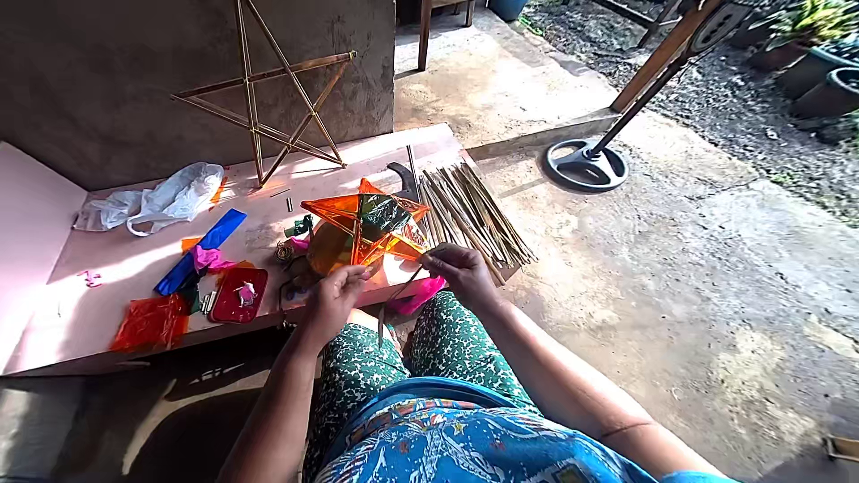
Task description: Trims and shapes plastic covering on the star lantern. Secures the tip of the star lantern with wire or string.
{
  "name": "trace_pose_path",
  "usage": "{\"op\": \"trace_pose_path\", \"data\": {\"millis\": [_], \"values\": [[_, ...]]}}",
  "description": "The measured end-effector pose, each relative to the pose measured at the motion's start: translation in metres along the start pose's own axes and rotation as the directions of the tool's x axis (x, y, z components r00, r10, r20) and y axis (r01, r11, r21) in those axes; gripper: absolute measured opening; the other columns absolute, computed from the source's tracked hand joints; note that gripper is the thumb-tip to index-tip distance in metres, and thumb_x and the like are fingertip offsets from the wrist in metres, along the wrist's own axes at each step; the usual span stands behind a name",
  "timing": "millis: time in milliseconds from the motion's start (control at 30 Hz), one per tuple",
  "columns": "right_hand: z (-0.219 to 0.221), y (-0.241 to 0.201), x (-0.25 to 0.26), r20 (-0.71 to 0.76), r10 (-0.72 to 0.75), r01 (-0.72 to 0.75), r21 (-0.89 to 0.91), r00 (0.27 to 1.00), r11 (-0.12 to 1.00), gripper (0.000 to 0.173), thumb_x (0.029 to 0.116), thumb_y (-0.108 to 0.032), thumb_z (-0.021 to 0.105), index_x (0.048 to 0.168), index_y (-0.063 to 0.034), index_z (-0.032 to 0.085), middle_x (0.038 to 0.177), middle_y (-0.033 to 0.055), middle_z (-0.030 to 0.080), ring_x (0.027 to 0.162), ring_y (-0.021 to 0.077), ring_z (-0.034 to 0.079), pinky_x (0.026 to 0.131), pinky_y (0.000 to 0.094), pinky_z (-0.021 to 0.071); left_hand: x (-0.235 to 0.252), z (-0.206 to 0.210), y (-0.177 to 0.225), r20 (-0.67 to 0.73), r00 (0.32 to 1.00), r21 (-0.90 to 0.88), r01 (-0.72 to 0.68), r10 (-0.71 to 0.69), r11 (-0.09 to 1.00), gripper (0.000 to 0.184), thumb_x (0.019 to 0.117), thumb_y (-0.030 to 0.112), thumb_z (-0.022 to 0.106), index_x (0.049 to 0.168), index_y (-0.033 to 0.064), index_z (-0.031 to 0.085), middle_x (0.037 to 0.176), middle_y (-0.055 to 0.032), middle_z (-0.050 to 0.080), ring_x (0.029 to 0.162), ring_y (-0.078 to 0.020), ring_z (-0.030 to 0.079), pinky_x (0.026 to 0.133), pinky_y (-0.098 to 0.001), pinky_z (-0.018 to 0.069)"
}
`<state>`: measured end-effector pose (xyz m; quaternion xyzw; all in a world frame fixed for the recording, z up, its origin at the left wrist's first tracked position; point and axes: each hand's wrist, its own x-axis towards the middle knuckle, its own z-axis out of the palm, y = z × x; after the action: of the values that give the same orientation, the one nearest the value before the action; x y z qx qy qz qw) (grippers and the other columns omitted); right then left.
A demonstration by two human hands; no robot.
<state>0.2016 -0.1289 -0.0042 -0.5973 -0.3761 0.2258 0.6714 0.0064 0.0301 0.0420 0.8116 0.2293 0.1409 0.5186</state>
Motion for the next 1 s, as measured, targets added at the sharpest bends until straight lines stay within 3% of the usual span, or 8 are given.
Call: {"op": "trace_pose_path", "data": {"millis": [67, 167, 233, 500, 633, 833, 933, 1000], "values": [[0.018, 0.000, 0.002, 0.043, 0.017, -0.017, -0.009, 0.999, 1.000, 0.006, 0.0965, -0.004, 0.065, 0.094, -0.0024, 0.070, 0.080, -0.0046, 0.069, 0.070, 0.0004, 0.062, 0.070, 0.0210, 0.0551, 0.017, 0.021, 0.014, 0.110, 0.994, -0.057, -0.017, 0.023, 0.998, 0.037, 0.1041, 0.011, 0.058, 0.136, -0.0063, 0.058, 0.124, -0.0171, 0.069, 0.111, -0.0151, 0.069, 0.099, -0.0329, 0.0544], [0.023, 0.000, 0.003, 0.065, -0.002, 0.003, -0.016, 0.998, 1.000, 0.007, 0.0964, -0.006, 0.066, 0.094, -0.0031, 0.071, 0.083, -0.0052, 0.069, 0.072, -0.0017, 0.061, 0.070, 0.0191, 0.0534, 0.033, 0.041, 0.019, 0.116, 0.993, -0.115, 0.025, -0.011, 0.993, 0.016, 0.1019, 0.007, 0.061, 0.109, -0.0042, 0.070, 0.090, -0.0055, 0.072, 0.077, -0.0042, 0.068, 0.077, -0.0229, 0.0572], [0.020, 0.001, 0.007, 0.024, 0.013, -0.014, 0.026, 1.000, 1.000, 0.007, 0.0965, -0.006, 0.066, 0.093, -0.0050, 0.072, 0.080, -0.0066, 0.069, 0.069, -0.0018, 0.060, 0.068, 0.0183, 0.0518, 0.039, 0.041, 0.016, 0.135, 0.990, -0.128, 0.055, -0.038, 0.990, 0.015, 0.1026, 0.007, 0.060, 0.101, -0.0035, 0.070, 0.081, -0.0021, 0.069, 0.070, -0.0025, 0.065, 0.072, -0.0208, 0.0559], [0.009, 0.029, 0.017, -0.049, 0.108, -0.101, 0.128, 0.993, 0.987, 0.009, 0.0965, -0.005, 0.064, 0.092, -0.0055, 0.072, 0.079, -0.0048, 0.070, 0.069, 0.0016, 0.062, 0.069, 0.0207, 0.0539, 0.058, 0.040, -0.001, 0.285, 0.934, -0.168, 0.272, -0.217, 0.948, 0.017, 0.1085, 0.008, 0.048, 0.105, -0.0031, 0.060, 0.079, -0.0021, 0.063, 0.065, -0.0056, 0.064, 0.066, -0.0216, 0.0574], [0.007, 0.053, 0.029, -0.027, 0.136, -0.134, 0.060, 0.990, 0.989, 0.012, 0.0991, -0.008, 0.061, 0.094, -0.0036, 0.071, 0.082, -0.0036, 0.070, 0.072, 0.0017, 0.063, 0.072, 0.0212, 0.0548, 0.083, 0.033, -0.018, 0.322, 0.904, -0.023, 0.304, -0.280, 0.952, 0.017, 0.1087, 0.011, 0.047, 0.104, 0.0011, 0.061, 0.076, 0.0033, 0.055, 0.057, -0.0001, 0.044, 0.053, -0.0161, 0.0359], [-0.018, 0.100, 0.103, -0.090, 0.199, -0.207, -0.096, 0.976, 0.974, 0.013, 0.1008, -0.010, 0.060, 0.104, 0.0005, 0.068, 0.088, 0.0010, 0.069, 0.077, 0.0038, 0.065, 0.077, 0.0251, 0.0560, 0.151, -0.011, -0.066, 0.004, 0.931, -0.019, 0.365, -0.365, 0.931, 0.019, 0.1090, 0.010, 0.047, 0.107, -0.0018, 0.062, 0.082, -0.0019, 0.062, 0.059, -0.0027, 0.049, 0.058, -0.0188, 0.0418], [-0.028, 0.124, 0.176, 0.004, 0.271, -0.249, -0.386, 0.963, 0.888, 0.028, 0.1019, -0.017, 0.063, 0.123, 0.0014, 0.066, 0.117, 0.0157, 0.069, 0.103, 0.0222, 0.067, 0.093, 0.0428, 0.0538, 0.192, -0.047, -0.106, -0.224, 0.882, -0.118, 0.398, -0.414, 0.910, 0.020, 0.1098, 0.009, 0.044, 0.109, -0.0021, 0.061, 0.095, -0.0069, 0.067, 0.065, -0.0056, 0.055, 0.059, -0.0212, 0.0445], [-0.030, 0.156, 0.232, 0.066, 0.306, -0.236, -0.492, 0.950, 0.838, 0.032, 0.1025, -0.021, 0.062, 0.127, 0.0007, 0.065, 0.128, 0.0208, 0.065, 0.117, 0.0331, 0.063, 0.101, 0.0528, 0.0501, 0.220, -0.068, -0.140, -0.324, 0.824, -0.181, 0.427, -0.464, 0.886, 0.024, 0.1104, 0.012, 0.043, 0.117, -0.0044, 0.060, 0.114, -0.0134, 0.067, 0.084, -0.0132, 0.064, 0.073, -0.0299, 0.0526]]}}
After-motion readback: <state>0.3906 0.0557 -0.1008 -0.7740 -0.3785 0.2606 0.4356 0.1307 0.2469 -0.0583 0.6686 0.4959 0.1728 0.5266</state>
